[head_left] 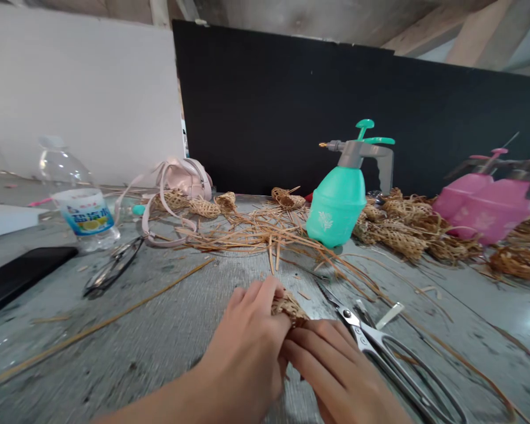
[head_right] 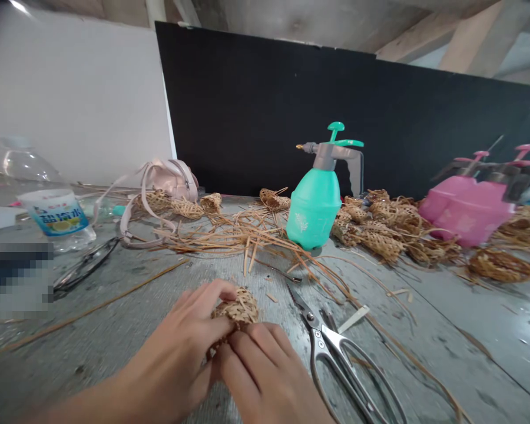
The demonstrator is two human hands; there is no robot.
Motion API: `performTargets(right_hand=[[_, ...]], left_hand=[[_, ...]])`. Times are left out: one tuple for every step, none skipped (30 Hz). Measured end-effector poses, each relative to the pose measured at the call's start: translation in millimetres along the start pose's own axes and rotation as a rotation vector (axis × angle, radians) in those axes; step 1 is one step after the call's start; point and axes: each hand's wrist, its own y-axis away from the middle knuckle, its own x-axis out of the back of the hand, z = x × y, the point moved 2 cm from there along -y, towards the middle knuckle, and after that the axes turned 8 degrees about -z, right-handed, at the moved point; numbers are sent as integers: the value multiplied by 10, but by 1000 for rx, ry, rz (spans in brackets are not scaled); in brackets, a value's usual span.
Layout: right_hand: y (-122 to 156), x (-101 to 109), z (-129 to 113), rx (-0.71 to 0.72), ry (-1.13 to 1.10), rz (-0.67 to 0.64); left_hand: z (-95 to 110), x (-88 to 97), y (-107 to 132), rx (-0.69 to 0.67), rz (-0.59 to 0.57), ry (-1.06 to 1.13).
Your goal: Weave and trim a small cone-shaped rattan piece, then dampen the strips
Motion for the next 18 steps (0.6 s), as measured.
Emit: performTargets(right_hand=[[-19, 6, 4, -2, -5, -1], [-34, 28, 7, 3, 6, -11], [-37, 67, 14, 12, 28, -18], [-20, 124, 29, 24, 56, -21], [21, 190, 60, 16, 102, -29], [92, 259, 107, -3, 164, -41], [196, 323, 173, -51, 236, -58], [330, 369, 262, -154, 333, -114], [488, 392, 348, -206, 425, -191], [664, 391, 444, -290, 489, -290], [843, 372, 535, -383, 517, -387], [1008, 338, 609, -445, 488, -465], [1144, 303, 667, -497, 431, -495], [1249, 258, 710, -545, 341, -567], [1311, 227, 738, -576, 270, -589], [1338, 205, 756, -598, 197, -608], [1336, 195, 767, -611, 134, -616], [1315, 198, 776, -612, 91, -606]], left_hand=[[-14, -10, -6, -4, 2, 2], [-26, -22, -10, -13, 4, -2], [-35, -34, -13, -28, 10, -14], [-42, -46, -13, -47, 15, -31], [-46, -54, -12, -65, 23, -51], [-51, -58, -9, -80, 30, -71], [-56, -54, -7, -94, 31, -90], [-62, -42, -6, -105, 31, -111], [-72, -20, -6, -112, 30, -137], [-86, 12, -8, -111, 32, -171], [-104, 52, -12, -107, 48, -215], [-127, 99, -18, -97, 79, -267], [-155, 146, -26, -80, 118, -323], [-187, 189, -37, -54, 156, -378], [-221, 221, -49, -26, 182, -421], [-254, 241, -63, 0, 193, -452], [-284, 247, -78, 18, 188, -470], [-309, 242, -93, 27, 169, -476]])
